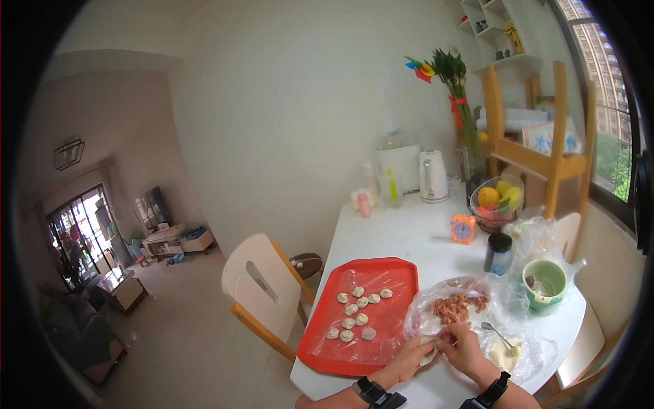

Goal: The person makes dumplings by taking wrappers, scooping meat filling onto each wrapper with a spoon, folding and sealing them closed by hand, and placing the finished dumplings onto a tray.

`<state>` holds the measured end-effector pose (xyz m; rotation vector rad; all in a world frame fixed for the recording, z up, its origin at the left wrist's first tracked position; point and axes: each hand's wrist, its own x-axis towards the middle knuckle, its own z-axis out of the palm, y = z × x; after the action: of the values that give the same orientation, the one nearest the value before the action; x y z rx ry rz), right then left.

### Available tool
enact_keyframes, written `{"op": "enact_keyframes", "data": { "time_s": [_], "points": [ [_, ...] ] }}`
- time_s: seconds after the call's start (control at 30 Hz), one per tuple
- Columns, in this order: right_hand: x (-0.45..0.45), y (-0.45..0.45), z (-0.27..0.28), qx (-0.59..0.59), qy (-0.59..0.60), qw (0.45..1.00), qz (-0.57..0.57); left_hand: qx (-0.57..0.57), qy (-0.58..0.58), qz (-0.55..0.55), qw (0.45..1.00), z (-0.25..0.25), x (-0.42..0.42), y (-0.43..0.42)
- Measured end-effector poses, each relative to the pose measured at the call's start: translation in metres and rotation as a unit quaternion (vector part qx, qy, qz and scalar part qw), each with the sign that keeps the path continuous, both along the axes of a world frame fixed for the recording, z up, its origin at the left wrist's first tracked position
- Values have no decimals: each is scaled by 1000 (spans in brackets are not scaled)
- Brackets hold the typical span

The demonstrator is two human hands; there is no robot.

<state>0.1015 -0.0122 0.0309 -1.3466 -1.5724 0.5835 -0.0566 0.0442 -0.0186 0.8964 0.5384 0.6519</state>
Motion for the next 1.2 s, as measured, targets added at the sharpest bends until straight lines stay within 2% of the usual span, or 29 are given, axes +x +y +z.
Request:
{"op": "enact_keyframes", "data": {
  "time_s": [0.2, 0.5, 0.6, 0.73, 0.8, 0.87, 1.03, 1.2],
  "points": [
    [3, 1, -6, 56, -94, 994, 16, 19, -3, -8, 1000, -5, -1, 2],
    [3, 5, -13, 30, -58, 998, 21, 24, 36, 14, 999, 1, 1, -2],
    [4, 6, -16, 48, -57, 997, -22, -33, 8, 22, 999, 9, 3, -2],
    [7, 8, -15, 58, -20, 997, -55, -37, -10, 17, 999, 11, 2, -4],
    [7, 8, -11, 77, -18, 994, -69, -22, -14, 13, 1000, 10, 1, -4],
    [7, 8, -8, 146, -43, 984, -90, -26, -6, 14, 1000, 12, 0, -4],
    [12, 12, -9, 126, -6, 988, -93, -19, 16, 7, 1000, 21, -8, -2],
    [14, 12, -10, 93, 13, 992, -88, 47, 84, 48, 994, 24, -9, -2]
  ]
}}
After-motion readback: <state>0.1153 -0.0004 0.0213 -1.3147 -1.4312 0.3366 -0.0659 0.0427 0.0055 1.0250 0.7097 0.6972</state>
